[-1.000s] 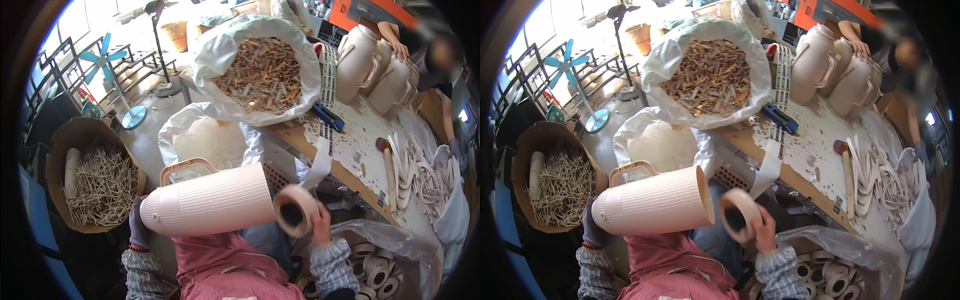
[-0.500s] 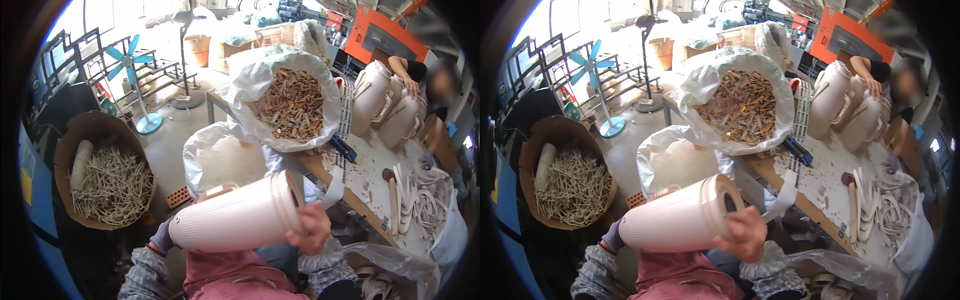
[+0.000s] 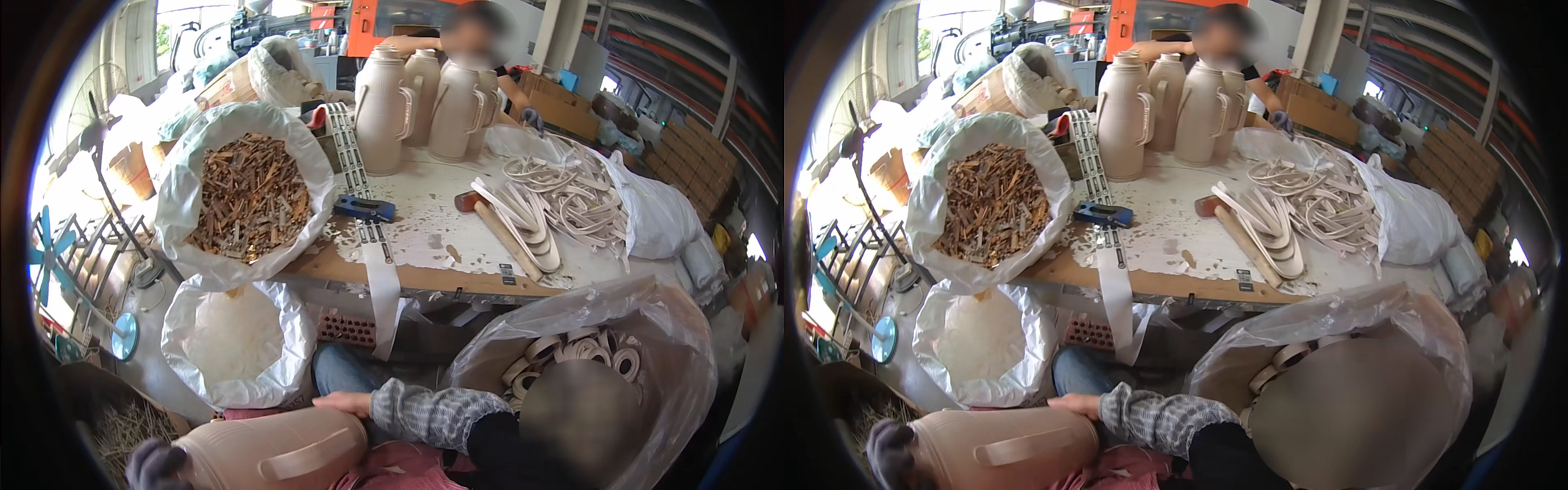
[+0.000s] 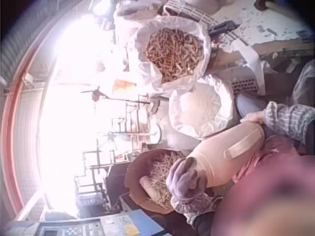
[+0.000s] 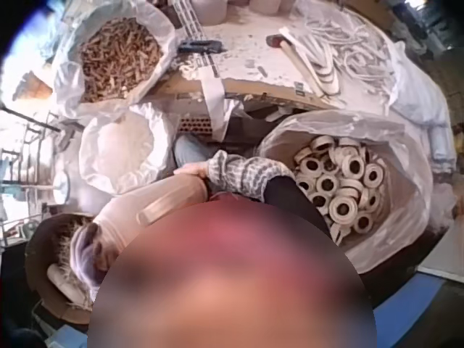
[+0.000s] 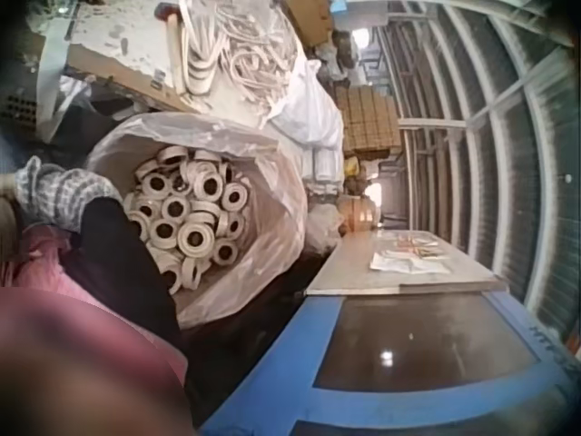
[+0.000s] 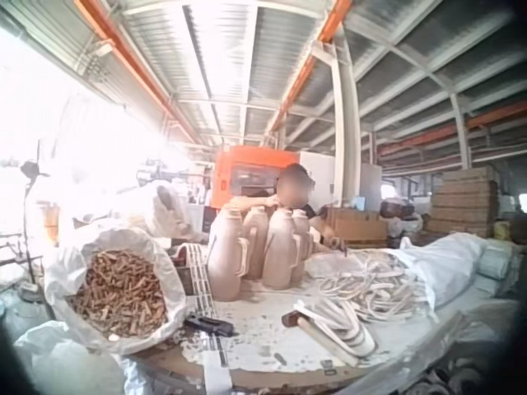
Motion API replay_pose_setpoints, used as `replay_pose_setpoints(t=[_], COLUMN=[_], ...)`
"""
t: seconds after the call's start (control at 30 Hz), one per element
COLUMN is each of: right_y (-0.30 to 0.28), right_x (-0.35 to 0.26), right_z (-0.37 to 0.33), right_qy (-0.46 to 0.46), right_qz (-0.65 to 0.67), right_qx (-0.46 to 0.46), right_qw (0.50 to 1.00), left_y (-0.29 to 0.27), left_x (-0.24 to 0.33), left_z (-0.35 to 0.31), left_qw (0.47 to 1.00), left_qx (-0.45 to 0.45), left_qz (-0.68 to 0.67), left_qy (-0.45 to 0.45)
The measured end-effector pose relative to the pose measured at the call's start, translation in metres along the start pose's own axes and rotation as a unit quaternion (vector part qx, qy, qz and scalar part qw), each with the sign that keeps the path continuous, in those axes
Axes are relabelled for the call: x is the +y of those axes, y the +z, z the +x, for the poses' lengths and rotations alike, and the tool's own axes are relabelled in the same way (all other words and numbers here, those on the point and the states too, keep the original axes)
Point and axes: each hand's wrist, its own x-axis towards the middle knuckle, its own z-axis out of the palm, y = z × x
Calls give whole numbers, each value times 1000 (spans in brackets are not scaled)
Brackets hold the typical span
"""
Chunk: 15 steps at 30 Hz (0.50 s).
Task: The person assembles a pink cylindrical lantern by inserting a handle, applying adhesive, and attaching a top ring. They repeat this process for multiple lanterns, using a hammer to secure parts and handling wooden sticks and adhesive strips.
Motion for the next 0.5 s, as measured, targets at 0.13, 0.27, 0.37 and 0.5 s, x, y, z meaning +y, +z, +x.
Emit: replay_pose_setpoints(t=[0.13, 0.27, 0.37, 0.5], right_y=[-29, -209, -280, -357], right_x=[-80, -165, -198, -167], right_z=[-67, -193, -279, -340], right_qy=[-322, -536, -192, 1], right_qz=[-241, 76, -489, -543], right_qx=[86, 452, 763, 758], right_qw=[912, 709, 377, 362], left_y=[7, 24, 36, 54], left_x=[-9, -42, -54, -48], left_z=[23, 14, -1, 24], left_qw=[944, 957, 977, 996], left_qx=[-123, -139, -90, -30], left_qz=[104, -125, -105, -10], left_qy=[-287, -222, -162, -86])
